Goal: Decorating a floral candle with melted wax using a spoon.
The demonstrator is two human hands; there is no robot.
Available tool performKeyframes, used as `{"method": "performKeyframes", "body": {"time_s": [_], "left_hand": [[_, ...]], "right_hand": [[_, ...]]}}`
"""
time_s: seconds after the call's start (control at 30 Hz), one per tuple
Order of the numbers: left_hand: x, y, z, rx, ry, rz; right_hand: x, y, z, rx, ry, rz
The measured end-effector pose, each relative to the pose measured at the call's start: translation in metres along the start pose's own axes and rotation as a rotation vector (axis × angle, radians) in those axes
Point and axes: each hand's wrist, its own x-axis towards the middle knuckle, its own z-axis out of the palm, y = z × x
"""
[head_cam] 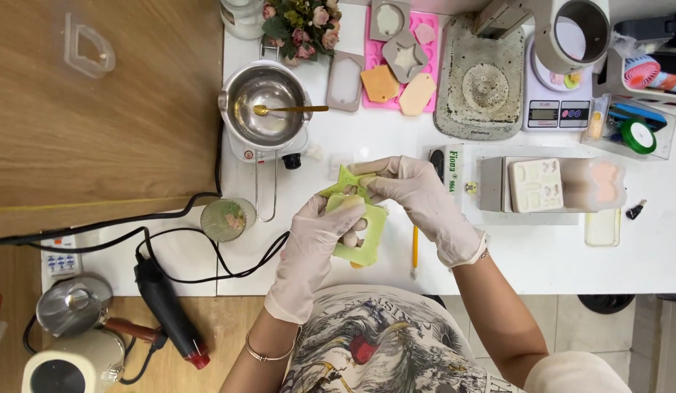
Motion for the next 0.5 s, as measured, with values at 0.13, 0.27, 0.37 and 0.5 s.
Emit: {"method": "performKeyframes", "body": {"time_s": [0.13,0.27,0.37,0.5], "left_hand": [[-0.009,0.002,-0.010,0.009,0.075,-0.010],[-0.015,0.002,-0.024,-0.026,0.113,0.046],[-0.014,0.002,-0.033,-0.068,0.123,0.088],[-0.012,0.017,-0.040,-0.061,0.196,0.114]], "right_hand": [[0.009,0.004,0.015,-0.084,-0.035,0.041],[0.034,0.022,0.025,-0.169,-0.071,0.092],[0.050,0.022,0.042,-0.185,-0.061,0.097],[0.068,0.015,0.059,-0.178,-0.037,0.095]]}}
